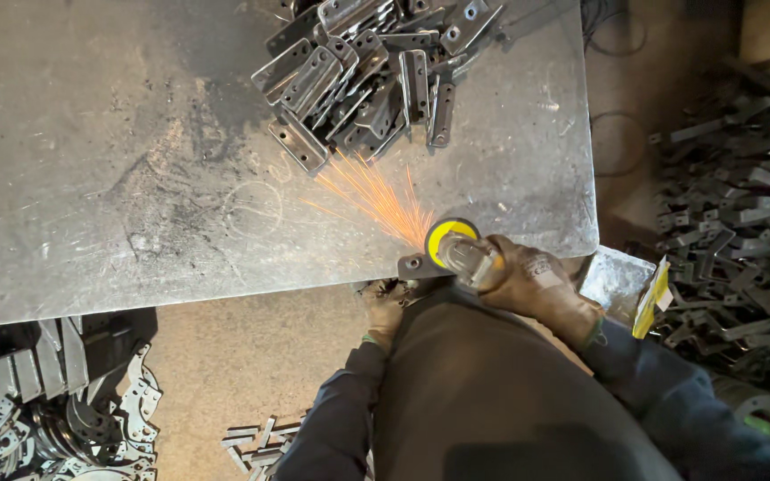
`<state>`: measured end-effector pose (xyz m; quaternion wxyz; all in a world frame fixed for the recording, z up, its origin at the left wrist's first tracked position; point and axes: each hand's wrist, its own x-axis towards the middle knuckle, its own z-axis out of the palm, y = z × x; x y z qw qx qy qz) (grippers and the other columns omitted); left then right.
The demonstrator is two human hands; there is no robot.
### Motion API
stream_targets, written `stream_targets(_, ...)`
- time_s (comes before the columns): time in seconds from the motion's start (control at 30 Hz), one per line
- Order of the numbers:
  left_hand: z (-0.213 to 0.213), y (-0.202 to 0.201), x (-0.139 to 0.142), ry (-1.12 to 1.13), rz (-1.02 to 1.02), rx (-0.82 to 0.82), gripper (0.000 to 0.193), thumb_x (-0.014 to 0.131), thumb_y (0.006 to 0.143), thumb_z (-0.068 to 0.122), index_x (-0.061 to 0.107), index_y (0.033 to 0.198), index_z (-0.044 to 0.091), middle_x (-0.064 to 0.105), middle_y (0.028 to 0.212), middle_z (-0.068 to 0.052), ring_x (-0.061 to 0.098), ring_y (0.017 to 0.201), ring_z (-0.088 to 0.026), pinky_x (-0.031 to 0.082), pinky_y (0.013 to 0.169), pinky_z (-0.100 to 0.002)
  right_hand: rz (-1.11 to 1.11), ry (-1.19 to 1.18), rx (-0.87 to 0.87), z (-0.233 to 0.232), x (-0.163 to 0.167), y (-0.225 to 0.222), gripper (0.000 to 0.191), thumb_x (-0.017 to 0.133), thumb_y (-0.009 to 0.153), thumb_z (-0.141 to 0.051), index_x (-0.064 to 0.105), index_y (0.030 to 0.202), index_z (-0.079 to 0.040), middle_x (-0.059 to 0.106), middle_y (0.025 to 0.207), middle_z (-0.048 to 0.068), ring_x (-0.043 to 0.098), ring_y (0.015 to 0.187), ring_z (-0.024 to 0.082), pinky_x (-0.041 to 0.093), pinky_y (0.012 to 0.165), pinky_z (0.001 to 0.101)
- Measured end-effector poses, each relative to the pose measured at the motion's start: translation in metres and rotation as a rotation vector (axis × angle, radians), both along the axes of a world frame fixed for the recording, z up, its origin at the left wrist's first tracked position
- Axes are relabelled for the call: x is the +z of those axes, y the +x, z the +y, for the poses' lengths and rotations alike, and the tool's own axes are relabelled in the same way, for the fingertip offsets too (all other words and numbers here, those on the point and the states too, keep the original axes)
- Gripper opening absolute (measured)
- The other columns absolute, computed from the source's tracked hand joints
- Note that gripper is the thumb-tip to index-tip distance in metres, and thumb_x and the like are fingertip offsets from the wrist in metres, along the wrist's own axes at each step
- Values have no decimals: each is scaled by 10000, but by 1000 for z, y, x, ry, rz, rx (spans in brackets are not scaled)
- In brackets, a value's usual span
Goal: The person grinds metal bracket parts with an angle grinder at a work table, holding each bracket against the spinning disc while sparks fly, then places the finished bracket on the table and picks up the next one from a pile.
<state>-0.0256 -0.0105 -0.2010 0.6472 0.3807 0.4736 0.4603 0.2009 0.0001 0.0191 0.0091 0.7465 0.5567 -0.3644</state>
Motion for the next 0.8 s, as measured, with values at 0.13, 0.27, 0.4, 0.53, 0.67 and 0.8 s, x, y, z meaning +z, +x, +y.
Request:
stream_targets(0.13, -1, 1, -2, 25, 16, 27, 197, 684, 874, -29, 743, 1062, -12, 764, 1032, -68, 705, 918, -167, 572, 829, -328, -57, -28, 4, 6, 9, -6, 884, 870, 568, -381, 535, 1358, -169, 733, 1049, 196, 701, 992, 400, 544, 883, 479)
stream_targets(0.27, -5, 3, -5, -139, -84, 33, 153, 718, 893, -52, 759, 1039, -32, 753, 953, -69, 672, 816, -158, 566, 727, -326, -113, -106, -49, 12, 15, 0, 870, 851, 596, -382, 527, 1382, -196, 738, 1055, 185, 708, 1005, 388, 554, 886, 472)
stream_targets(0.4, -4, 4, -4, -144, -132, 56, 160, 675, 897, -46, 746, 1035, -10, 760, 950, -49, 694, 810, -149, 568, 713, -309, -95, -22, 2, 10, 16, -1, 787, 804, 629, -365, 560, 1359, -199, 748, 1042, 177, 720, 986, 385, 557, 887, 465)
stream_targets(0.53, -2, 1, 0, -75, -94, 21, 142, 693, 902, -40, 754, 1028, -14, 758, 965, -51, 686, 829, -136, 569, 736, -303, -42, -35, 23, 5, 11, -6, 753, 856, 597, -411, 598, 1263, -173, 734, 1079, 174, 707, 1002, 386, 556, 880, 465)
stream_targets(0.67, -2, -2, 1, 65, -72, -18, 134, 659, 925, -7, 733, 1037, 2, 761, 1009, -46, 706, 886, -135, 573, 797, -298, -10, -39, -23, 8, 10, -6, 768, 834, 598, -387, 592, 1297, -179, 742, 1071, 181, 710, 1004, 389, 560, 881, 467)
stream_targets(0.8, -6, -3, -1, -210, -164, 11, 115, 707, 894, 4, 744, 1002, -4, 747, 918, -40, 669, 772, -133, 540, 660, -309, -66, 2, 0, 10, 14, -4, 776, 829, 624, -398, 573, 1322, -177, 736, 1093, 176, 699, 1023, 392, 549, 888, 474)
